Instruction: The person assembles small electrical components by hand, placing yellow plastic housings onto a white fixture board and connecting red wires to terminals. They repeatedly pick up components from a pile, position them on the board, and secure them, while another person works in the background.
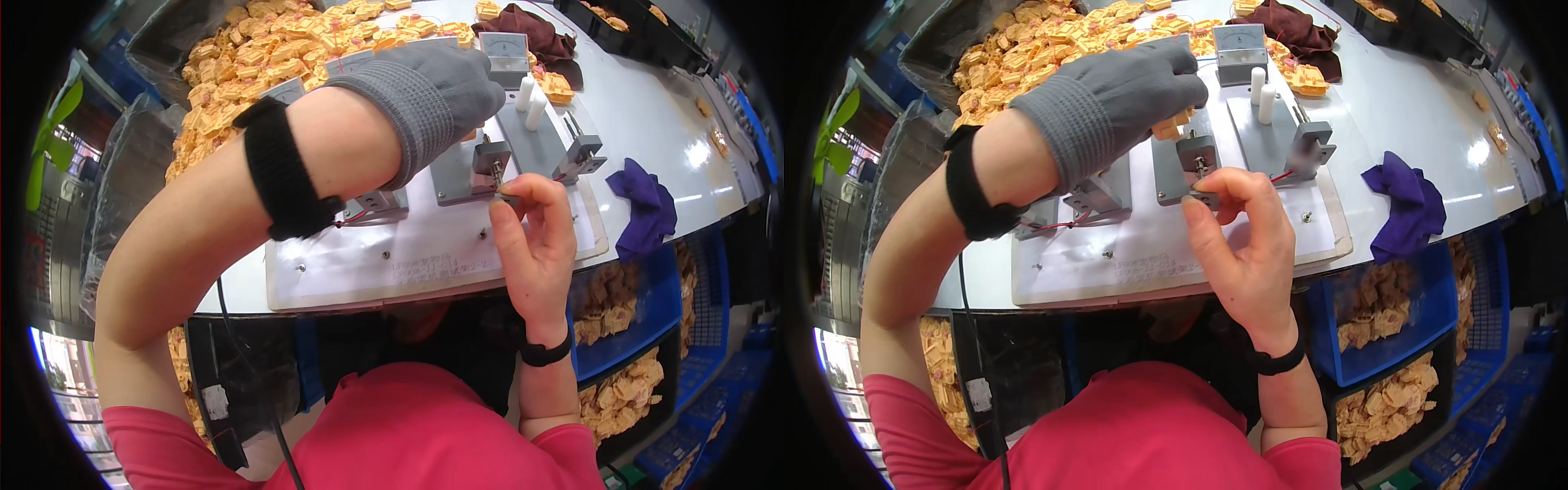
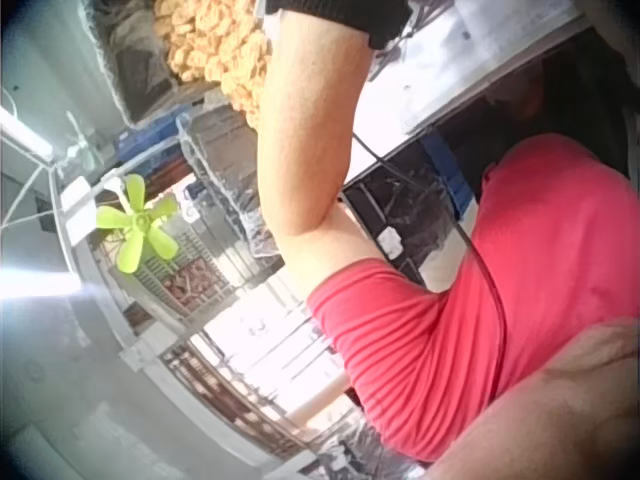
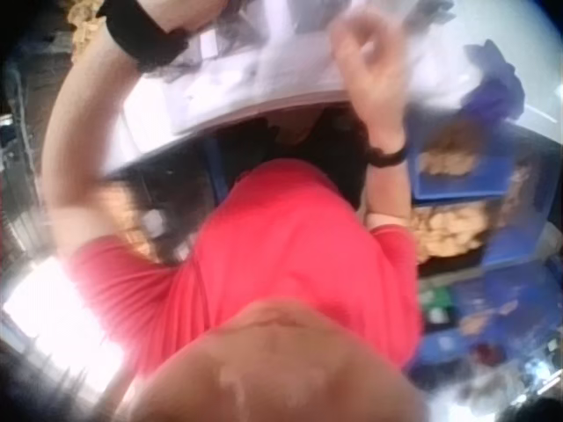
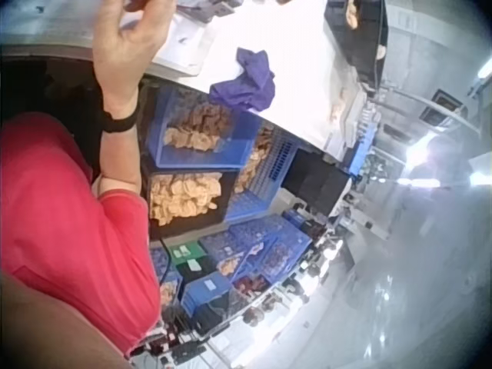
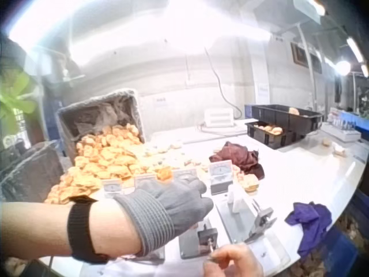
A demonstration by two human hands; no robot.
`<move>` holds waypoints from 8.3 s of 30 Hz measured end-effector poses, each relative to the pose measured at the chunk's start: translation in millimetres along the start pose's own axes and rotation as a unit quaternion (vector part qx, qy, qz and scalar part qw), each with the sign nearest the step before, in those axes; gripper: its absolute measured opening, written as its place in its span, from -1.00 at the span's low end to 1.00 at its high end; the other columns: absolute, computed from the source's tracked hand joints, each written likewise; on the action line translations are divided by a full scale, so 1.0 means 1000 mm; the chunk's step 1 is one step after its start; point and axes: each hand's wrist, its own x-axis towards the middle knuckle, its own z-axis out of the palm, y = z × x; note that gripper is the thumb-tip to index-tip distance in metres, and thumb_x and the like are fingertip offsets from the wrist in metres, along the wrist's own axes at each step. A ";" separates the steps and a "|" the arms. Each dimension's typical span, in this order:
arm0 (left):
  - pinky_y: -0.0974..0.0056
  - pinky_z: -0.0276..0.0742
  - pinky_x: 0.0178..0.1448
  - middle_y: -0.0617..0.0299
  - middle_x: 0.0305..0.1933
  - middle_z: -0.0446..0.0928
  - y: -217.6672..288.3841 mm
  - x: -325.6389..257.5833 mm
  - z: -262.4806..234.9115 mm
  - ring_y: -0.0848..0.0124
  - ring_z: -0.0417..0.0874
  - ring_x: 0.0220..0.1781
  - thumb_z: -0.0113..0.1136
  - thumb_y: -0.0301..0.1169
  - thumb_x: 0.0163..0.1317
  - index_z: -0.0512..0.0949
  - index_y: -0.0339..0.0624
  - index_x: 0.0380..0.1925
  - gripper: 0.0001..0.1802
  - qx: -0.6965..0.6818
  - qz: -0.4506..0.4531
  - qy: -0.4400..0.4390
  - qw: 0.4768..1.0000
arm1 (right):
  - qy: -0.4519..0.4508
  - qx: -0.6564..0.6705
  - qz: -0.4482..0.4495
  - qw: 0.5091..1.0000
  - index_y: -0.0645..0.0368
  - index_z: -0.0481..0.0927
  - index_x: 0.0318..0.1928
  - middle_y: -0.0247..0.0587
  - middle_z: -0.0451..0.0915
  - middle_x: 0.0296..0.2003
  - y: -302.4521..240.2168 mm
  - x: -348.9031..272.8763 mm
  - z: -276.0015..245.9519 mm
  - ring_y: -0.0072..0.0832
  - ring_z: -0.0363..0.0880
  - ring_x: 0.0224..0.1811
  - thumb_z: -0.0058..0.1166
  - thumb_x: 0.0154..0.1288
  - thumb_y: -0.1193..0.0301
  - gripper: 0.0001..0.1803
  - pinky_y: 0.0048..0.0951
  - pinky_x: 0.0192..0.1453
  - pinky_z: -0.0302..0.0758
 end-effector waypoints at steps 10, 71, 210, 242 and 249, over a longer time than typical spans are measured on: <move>0.11 0.56 0.23 -0.04 0.31 0.51 -0.031 -0.050 -0.043 0.08 0.62 0.19 0.22 -0.45 0.18 0.23 0.16 0.52 -0.16 -0.198 0.028 -0.076 0.977 | 0.002 0.006 0.068 0.998 0.20 0.55 0.08 -0.31 0.63 -0.19 -0.006 -0.001 0.005 -0.56 0.57 -0.23 0.25 0.35 0.49 -0.68 -0.50 -0.06 0.50; 0.09 0.59 0.10 0.07 -0.14 0.65 0.031 -0.305 0.104 0.18 0.68 -0.08 -0.21 0.13 0.50 0.46 -0.21 0.27 -0.32 -0.443 -0.099 0.755 0.473 | -0.253 -0.348 0.056 0.901 0.30 0.56 -0.13 -0.32 0.50 -0.21 -0.012 0.004 -0.029 -0.50 0.44 -0.09 0.06 0.51 0.47 -0.88 -0.50 0.14 0.33; 0.15 0.43 0.17 0.17 -0.17 0.51 0.064 -0.231 0.143 0.20 0.48 0.04 0.42 -0.46 0.04 0.71 -0.09 -0.23 -0.77 -0.348 -0.395 0.336 0.781 | -0.197 -0.404 0.035 0.892 0.27 0.67 -0.15 -0.15 0.62 -0.23 -0.036 -0.010 -0.004 -0.30 0.57 -0.12 0.14 0.41 0.52 -0.89 -0.38 -0.01 0.48; 0.17 0.44 0.15 0.19 -0.21 0.50 0.064 -0.233 0.145 0.22 0.47 0.03 0.44 -0.46 0.03 0.72 -0.07 -0.24 -0.77 -0.369 -0.396 0.339 0.769 | -0.178 -0.418 -0.045 0.890 0.22 0.66 -0.10 -0.14 0.62 -0.16 -0.045 -0.017 0.029 -0.18 0.55 -0.04 0.22 0.33 0.50 -0.85 -0.25 0.15 0.43; 0.11 0.43 0.12 0.23 -0.26 0.55 0.063 -0.230 0.146 0.18 0.51 -0.02 0.45 -0.30 0.06 0.72 0.00 -0.31 -0.82 -0.362 -0.399 0.368 0.758 | -0.256 -0.378 -0.063 0.887 0.13 0.67 -0.17 -0.24 0.57 -0.25 -0.033 -0.027 0.066 -0.25 0.50 -0.12 0.33 0.22 0.50 -0.84 -0.29 0.02 0.38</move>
